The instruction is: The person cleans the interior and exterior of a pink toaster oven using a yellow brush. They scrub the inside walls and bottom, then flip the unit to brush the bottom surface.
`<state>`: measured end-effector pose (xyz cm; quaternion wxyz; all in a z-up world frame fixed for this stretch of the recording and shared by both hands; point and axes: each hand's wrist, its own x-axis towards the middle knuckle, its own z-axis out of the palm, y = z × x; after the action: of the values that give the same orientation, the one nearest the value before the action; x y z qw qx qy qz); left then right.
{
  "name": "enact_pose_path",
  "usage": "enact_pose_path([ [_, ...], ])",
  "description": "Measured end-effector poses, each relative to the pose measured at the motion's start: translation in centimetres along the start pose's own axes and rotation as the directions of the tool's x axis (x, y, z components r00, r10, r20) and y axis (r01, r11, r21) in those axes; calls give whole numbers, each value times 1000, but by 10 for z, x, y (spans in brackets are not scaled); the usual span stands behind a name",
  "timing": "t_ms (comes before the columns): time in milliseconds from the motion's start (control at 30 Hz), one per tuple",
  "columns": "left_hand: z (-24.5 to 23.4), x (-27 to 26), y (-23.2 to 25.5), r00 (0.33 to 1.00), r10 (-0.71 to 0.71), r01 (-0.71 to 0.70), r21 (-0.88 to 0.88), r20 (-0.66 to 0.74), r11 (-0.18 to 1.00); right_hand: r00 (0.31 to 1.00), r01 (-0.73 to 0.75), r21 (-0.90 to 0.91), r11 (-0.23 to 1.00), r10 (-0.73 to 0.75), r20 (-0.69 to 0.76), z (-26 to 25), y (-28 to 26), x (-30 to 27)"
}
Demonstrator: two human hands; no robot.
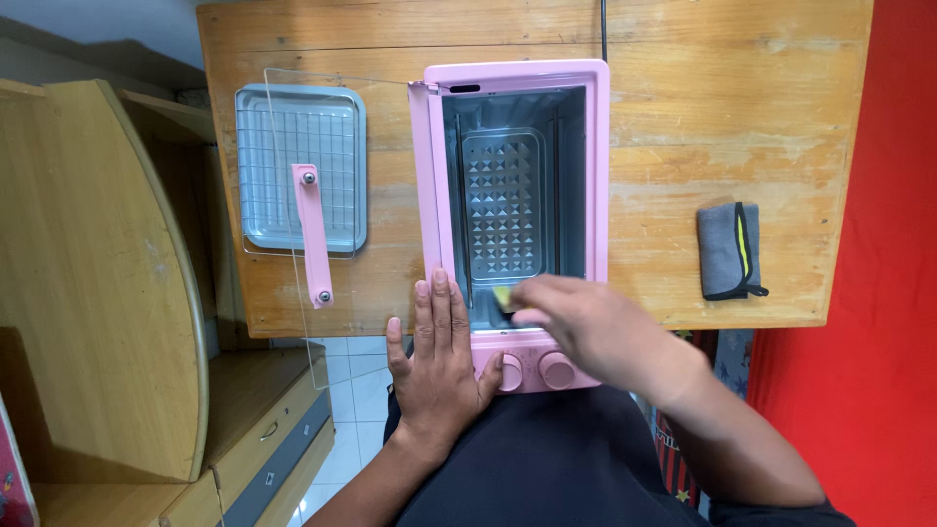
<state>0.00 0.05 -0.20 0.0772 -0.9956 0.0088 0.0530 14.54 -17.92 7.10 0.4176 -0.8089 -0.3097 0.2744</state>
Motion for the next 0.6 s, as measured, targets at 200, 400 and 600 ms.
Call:
enact_pose_path([
  [200, -1, 0, -1, 1000, 9, -8, -14, 10, 1000, 995, -96, -94, 991, 95, -8, -21, 3, -4],
  [400, -1, 0, 0, 1000, 2, -2, 10, 8, 1000, 1000, -20, -28, 999, 20, 5, 7, 5, 3],
  [600, -1, 0, 0, 1000, 2, -2, -3, 18, 1000, 999, -21, -84, 996, 19, -30, -16, 7, -10],
])
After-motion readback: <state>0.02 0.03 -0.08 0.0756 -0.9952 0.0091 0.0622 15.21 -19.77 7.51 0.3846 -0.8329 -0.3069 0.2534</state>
